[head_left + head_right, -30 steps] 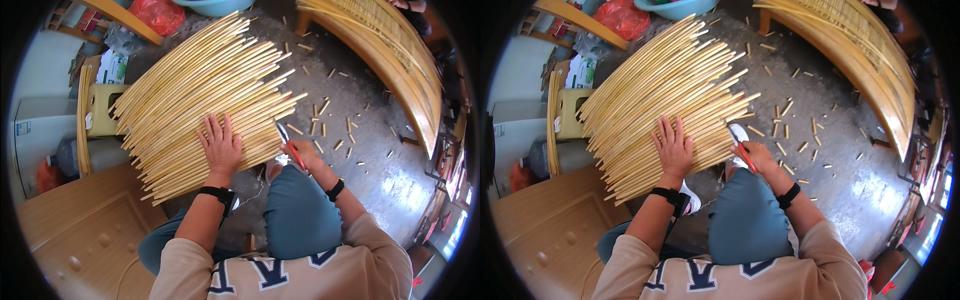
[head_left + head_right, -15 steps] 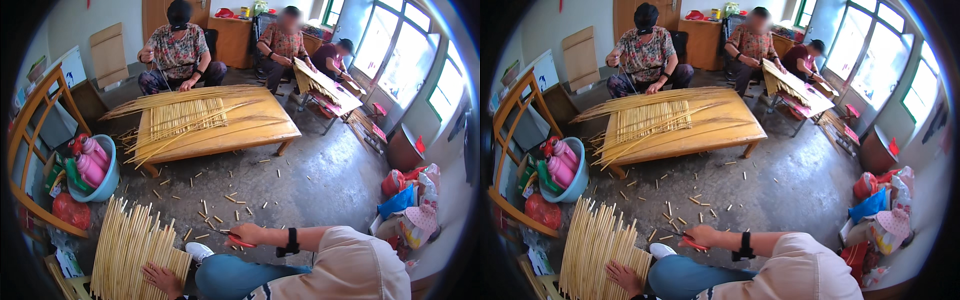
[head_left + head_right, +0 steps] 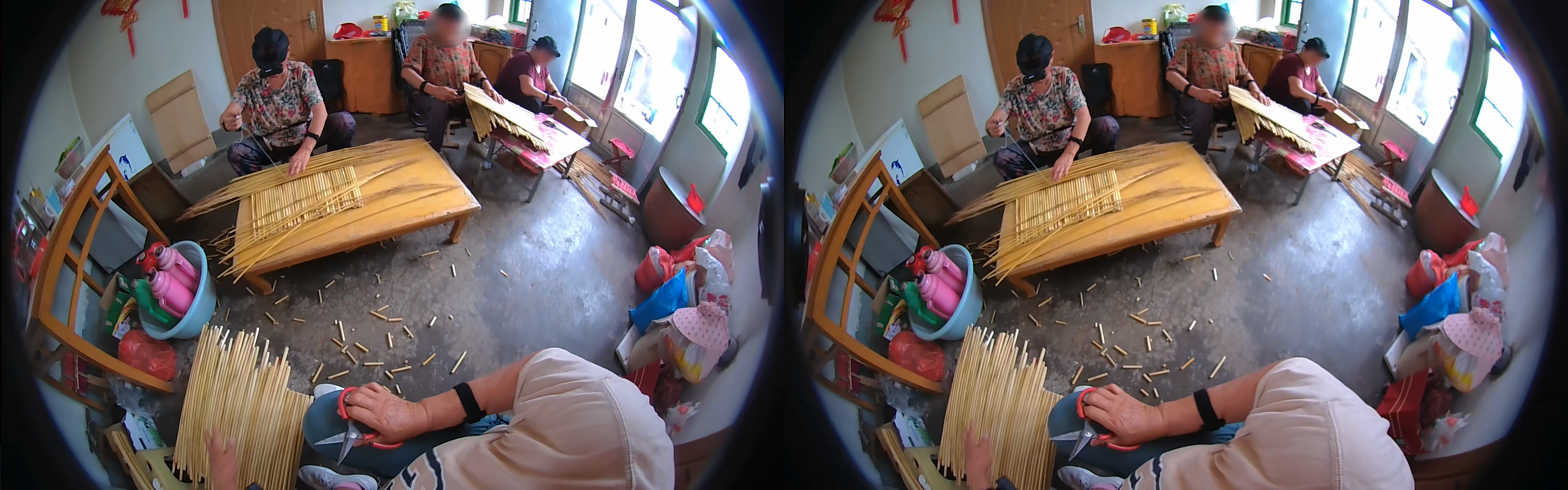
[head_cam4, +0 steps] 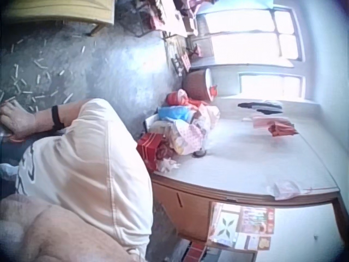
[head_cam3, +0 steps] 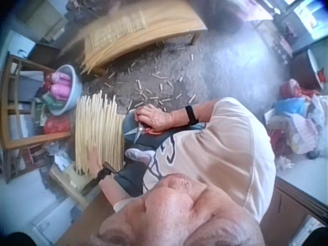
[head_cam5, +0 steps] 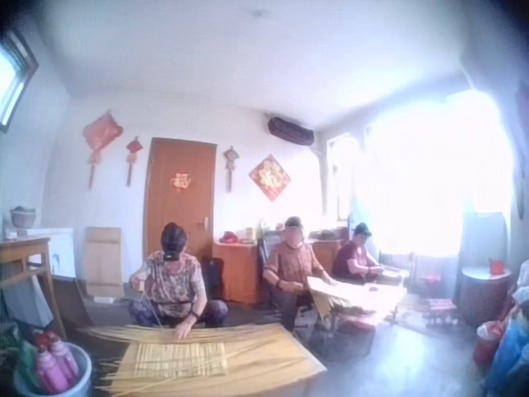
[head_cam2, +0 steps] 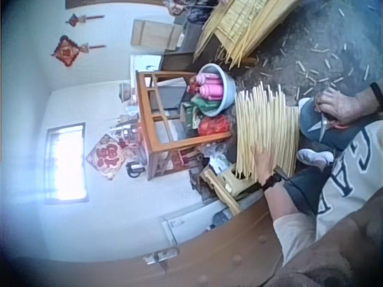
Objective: Weaving a bamboo mat by hand and using scissors to trim the ends.
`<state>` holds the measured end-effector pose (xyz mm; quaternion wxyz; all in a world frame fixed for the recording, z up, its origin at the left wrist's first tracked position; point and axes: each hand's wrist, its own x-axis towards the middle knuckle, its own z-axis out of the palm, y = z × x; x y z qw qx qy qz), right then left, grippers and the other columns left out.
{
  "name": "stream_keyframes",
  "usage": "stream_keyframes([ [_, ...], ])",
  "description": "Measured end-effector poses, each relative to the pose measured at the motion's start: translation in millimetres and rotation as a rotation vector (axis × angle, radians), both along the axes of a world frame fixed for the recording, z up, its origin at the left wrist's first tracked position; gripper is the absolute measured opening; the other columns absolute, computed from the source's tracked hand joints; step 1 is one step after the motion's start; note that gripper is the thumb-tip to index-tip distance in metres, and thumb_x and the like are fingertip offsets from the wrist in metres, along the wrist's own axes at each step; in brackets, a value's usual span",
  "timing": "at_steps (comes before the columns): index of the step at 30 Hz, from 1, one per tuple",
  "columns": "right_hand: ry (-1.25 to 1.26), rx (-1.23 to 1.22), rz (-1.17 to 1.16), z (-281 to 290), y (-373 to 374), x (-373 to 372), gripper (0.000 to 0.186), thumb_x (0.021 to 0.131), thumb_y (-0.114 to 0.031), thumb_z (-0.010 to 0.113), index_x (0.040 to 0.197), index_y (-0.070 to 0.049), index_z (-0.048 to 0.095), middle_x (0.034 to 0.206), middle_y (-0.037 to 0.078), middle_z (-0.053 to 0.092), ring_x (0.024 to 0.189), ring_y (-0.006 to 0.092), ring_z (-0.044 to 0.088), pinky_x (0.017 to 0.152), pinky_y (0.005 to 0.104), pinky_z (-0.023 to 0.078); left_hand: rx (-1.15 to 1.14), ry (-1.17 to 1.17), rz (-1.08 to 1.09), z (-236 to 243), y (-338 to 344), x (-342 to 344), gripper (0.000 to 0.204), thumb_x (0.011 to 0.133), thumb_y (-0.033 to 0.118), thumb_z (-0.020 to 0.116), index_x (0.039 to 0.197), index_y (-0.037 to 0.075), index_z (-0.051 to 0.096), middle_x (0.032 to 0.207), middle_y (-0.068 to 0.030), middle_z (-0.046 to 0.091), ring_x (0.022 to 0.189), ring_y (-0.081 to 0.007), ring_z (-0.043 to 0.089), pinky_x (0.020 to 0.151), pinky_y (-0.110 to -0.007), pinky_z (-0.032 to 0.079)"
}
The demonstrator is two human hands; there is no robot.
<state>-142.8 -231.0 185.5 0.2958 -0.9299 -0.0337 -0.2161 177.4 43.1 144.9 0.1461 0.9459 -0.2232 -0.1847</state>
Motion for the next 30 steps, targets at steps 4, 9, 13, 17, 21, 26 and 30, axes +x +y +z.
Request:
stream_keyframes([
  [4,-0.074,0.064,-0.010,-4,8,0,0.056,0.070,-0.036,0.069,0.108,-0.001,0.047,0.108,0.017,0.045,0.104,0.0326,0.044,0.090,0.0408,0.036,-0.360,0.005,-0.063,79,52,-79,0.054,0.084,0.021,0.053,0.132,0.001,0.036,0.136,-0.0223,0.033,0.127,-0.0350,0.030,0.102,-0.042,0.027],
  [9,-0.127,0.092,0.013,-9,7,3,0.056,0.069,-0.032,0.071,0.108,0.000,0.047,0.108,0.018,0.045,0.103,0.0342,0.045,0.089,0.0408,0.038,-0.547,-0.102,0.060,88,74,-213,0.051,0.088,0.028,0.053,0.128,-0.002,0.041,0.129,-0.0213,0.043,0.121,-0.0351,0.038,0.101,-0.040,0.028],
  [13,-0.203,0.087,-0.027,-11,5,3,0.059,0.068,-0.030,0.073,0.112,-0.001,0.047,0.107,0.018,0.047,0.100,0.0341,0.048,0.088,0.0404,0.041,-0.547,-0.523,0.125,67,76,-244,0.050,0.088,0.029,0.053,0.125,-0.004,0.043,0.124,-0.0246,0.046,0.115,-0.0352,0.044,0.098,-0.040,0.033],
  [17,-0.156,0.097,-0.054,-11,4,3,0.058,0.068,-0.029,0.074,0.112,-0.001,0.048,0.107,0.017,0.047,0.099,0.0331,0.049,0.087,0.0387,0.042,-0.599,-0.493,0.178,59,87,-239,0.049,0.087,0.028,0.054,0.123,-0.004,0.045,0.120,-0.0238,0.049,0.111,-0.0352,0.047,0.096,-0.040,0.035],
  [21,-0.171,0.130,-0.078,-12,2,1,0.057,0.071,-0.033,0.071,0.109,0.001,0.047,0.106,0.019,0.047,0.097,0.0353,0.048,0.086,0.0393,0.042,-0.601,-0.509,0.167,59,94,-238,0.048,0.087,0.028,0.056,0.123,-0.003,0.046,0.118,-0.0229,0.051,0.108,-0.0350,0.049,0.094,-0.040,0.036],
  [26,-0.130,0.115,-0.094,-14,1,1,0.056,0.070,-0.030,0.073,0.112,-0.002,0.049,0.107,0.017,0.048,0.099,0.0335,0.049,0.086,0.0387,0.042,-0.697,-0.434,0.239,62,93,-245,0.047,0.087,0.027,0.055,0.122,-0.003,0.047,0.117,-0.0226,0.051,0.108,-0.0343,0.049,0.094,-0.040,0.036],
  [30,-0.140,0.120,-0.084,-14,-1,3,0.055,0.071,-0.030,0.072,0.113,-0.002,0.049,0.107,0.017,0.047,0.100,0.0334,0.049,0.086,0.0388,0.042,-0.714,-0.427,0.260,68,91,-249,0.047,0.087,0.027,0.054,0.123,-0.003,0.047,0.117,-0.0225,0.051,0.108,-0.0337,0.049,0.095,-0.040,0.036],
])
